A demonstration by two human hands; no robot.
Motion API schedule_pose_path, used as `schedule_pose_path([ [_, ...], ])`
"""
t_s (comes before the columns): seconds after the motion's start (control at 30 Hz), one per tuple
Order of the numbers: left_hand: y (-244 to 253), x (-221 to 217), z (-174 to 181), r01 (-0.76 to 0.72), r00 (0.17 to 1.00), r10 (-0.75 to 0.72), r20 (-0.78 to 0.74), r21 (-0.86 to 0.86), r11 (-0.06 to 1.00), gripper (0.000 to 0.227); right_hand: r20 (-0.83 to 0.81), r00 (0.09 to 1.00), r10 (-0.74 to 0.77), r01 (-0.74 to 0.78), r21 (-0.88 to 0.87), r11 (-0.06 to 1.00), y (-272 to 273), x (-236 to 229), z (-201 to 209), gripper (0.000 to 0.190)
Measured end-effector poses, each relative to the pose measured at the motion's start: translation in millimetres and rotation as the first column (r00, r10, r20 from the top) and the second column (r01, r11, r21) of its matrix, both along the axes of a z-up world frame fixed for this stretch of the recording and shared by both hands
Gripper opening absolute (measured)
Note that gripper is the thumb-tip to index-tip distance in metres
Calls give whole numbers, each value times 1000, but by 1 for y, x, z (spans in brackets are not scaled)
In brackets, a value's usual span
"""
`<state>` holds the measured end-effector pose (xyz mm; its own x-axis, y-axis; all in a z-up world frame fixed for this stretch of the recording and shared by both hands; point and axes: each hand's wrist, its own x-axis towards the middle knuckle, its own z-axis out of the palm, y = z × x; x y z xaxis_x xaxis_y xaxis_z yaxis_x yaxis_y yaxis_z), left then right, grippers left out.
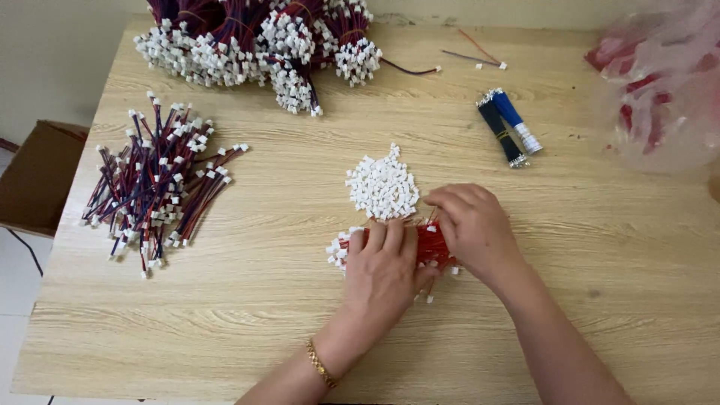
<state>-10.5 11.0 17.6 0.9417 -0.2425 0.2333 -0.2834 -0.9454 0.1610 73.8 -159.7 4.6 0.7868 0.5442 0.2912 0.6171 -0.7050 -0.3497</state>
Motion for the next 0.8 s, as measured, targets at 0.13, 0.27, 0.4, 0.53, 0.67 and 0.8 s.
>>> schedule_pose_path([
  [0.13,8,-2,-1,3,978,-18,-210,-69,998,71,-2,999,-36,35,-216,976,-7,11,-35,27],
  [0.27,13,-8,-13,6,996,-15,-86,-104,995,73,-32,999,-11,5,-186,983,-14,5,-36,24],
  [0.4,13,-15,-14,27,998,-21,53,-122,992,68,-49,999,18,-23,-97,995,-20,0,-34,25],
  [0.53,16,-17,-19,39,994,-21,104,-169,985,66,-27,997,66,-65,15,998,-11,5,-5,27],
  [0.67,19,-20,-14,30,998,-18,68,-189,981,72,-71,992,-103,116,225,967,-7,-4,28,25],
  [0.8,32,-15,3,24,1000,-25,2,-295,955,54,-130,966,-225,256,327,910,-11,-22,39,20],
])
